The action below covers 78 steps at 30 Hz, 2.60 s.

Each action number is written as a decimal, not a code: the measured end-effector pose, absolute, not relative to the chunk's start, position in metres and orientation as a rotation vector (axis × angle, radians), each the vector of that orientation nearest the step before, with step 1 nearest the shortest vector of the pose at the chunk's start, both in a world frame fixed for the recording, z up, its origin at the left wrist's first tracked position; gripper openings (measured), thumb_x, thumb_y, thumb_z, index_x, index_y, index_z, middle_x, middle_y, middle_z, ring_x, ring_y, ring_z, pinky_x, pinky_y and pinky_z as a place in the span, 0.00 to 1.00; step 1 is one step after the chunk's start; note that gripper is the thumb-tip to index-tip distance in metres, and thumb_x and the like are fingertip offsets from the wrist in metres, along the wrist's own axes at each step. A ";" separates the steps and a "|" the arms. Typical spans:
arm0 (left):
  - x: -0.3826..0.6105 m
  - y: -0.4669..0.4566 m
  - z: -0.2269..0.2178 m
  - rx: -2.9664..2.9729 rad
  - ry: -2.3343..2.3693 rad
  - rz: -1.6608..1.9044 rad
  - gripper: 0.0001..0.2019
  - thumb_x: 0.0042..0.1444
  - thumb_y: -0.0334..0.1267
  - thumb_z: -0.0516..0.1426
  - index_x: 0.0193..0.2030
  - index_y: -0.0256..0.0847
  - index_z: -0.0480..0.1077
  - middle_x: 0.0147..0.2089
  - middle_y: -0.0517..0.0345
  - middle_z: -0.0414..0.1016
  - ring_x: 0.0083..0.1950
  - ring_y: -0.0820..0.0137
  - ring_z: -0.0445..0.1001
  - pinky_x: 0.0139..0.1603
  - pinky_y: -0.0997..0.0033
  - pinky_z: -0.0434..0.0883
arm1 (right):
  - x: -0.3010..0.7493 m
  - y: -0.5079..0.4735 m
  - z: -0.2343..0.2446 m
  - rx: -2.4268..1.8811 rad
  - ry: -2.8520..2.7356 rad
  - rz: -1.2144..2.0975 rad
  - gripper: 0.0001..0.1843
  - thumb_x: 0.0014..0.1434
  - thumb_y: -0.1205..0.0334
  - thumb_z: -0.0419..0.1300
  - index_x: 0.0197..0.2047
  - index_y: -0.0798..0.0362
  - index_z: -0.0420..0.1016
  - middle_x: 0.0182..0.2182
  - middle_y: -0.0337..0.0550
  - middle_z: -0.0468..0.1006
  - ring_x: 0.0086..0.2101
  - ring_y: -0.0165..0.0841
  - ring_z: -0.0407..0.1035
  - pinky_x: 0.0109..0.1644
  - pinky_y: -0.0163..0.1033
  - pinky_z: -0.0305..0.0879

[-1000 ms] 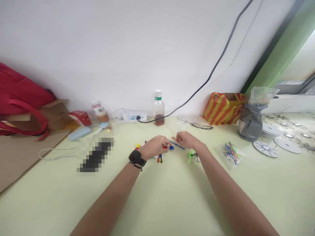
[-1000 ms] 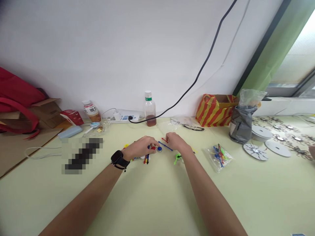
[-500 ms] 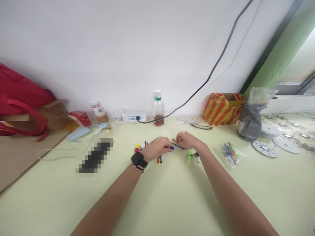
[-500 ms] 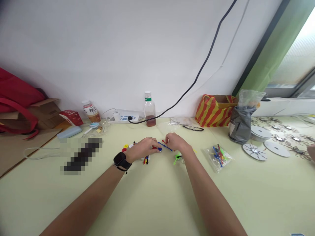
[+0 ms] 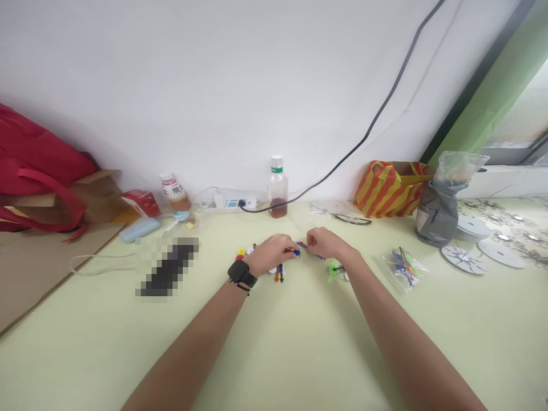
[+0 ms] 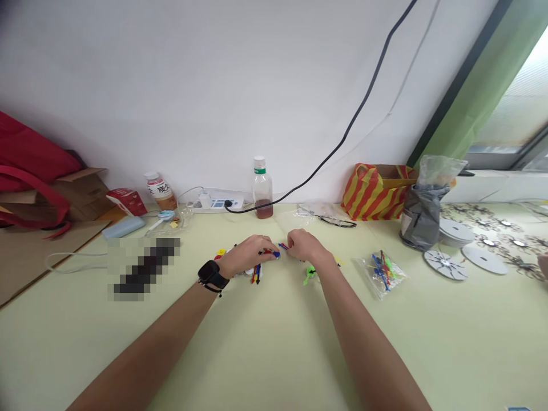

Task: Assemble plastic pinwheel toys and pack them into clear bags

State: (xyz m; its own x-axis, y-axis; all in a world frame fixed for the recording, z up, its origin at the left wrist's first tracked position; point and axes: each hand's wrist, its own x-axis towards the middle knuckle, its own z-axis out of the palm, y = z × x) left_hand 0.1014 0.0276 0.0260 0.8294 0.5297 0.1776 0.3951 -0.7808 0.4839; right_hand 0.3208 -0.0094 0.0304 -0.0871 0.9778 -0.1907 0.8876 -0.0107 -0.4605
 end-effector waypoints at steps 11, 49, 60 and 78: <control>0.102 0.026 0.029 2.552 0.700 0.450 0.10 0.62 0.41 0.59 0.45 0.45 0.82 0.43 0.52 0.80 0.44 0.61 0.77 0.46 0.65 0.71 | 0.323 -0.008 0.029 -1.950 -2.086 0.725 0.04 0.52 0.72 0.64 0.28 0.54 0.76 0.31 0.44 0.81 0.31 0.32 0.70 0.34 0.34 0.60; 0.087 0.012 0.095 2.154 0.565 0.751 0.17 0.59 0.46 0.64 0.51 0.40 0.75 0.52 0.49 0.80 0.48 0.64 0.81 0.52 0.64 0.77 | 0.330 -0.042 0.100 -1.200 -1.806 1.327 0.16 0.59 0.49 0.66 0.43 0.51 0.71 0.34 0.42 0.79 0.35 0.33 0.73 0.42 0.40 0.70; 0.101 0.008 0.075 2.152 0.572 0.694 0.03 0.53 0.33 0.62 0.34 0.39 0.71 0.30 0.60 0.78 0.32 0.70 0.78 0.35 0.73 0.73 | 0.311 -0.030 0.078 -1.382 -1.815 1.039 0.02 0.58 0.64 0.54 0.36 0.51 0.66 0.28 0.36 0.73 0.29 0.29 0.66 0.33 0.34 0.61; 0.095 0.017 0.056 2.610 0.709 0.283 0.16 0.47 0.45 0.68 0.43 0.45 0.80 0.46 0.53 0.79 0.51 0.57 0.74 0.49 0.64 0.70 | 0.382 -0.033 0.075 -2.127 -2.119 1.118 0.17 0.48 0.67 0.67 0.44 0.50 0.77 0.40 0.43 0.82 0.31 0.33 0.76 0.32 0.34 0.65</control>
State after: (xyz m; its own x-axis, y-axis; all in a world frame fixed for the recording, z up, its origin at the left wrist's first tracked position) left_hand 0.0948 0.0166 0.0562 0.8493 0.5212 0.0838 0.4359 -0.7820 0.4455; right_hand 0.3821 -0.0332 0.0753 -0.1178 0.8556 -0.5040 0.8990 -0.1237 -0.4201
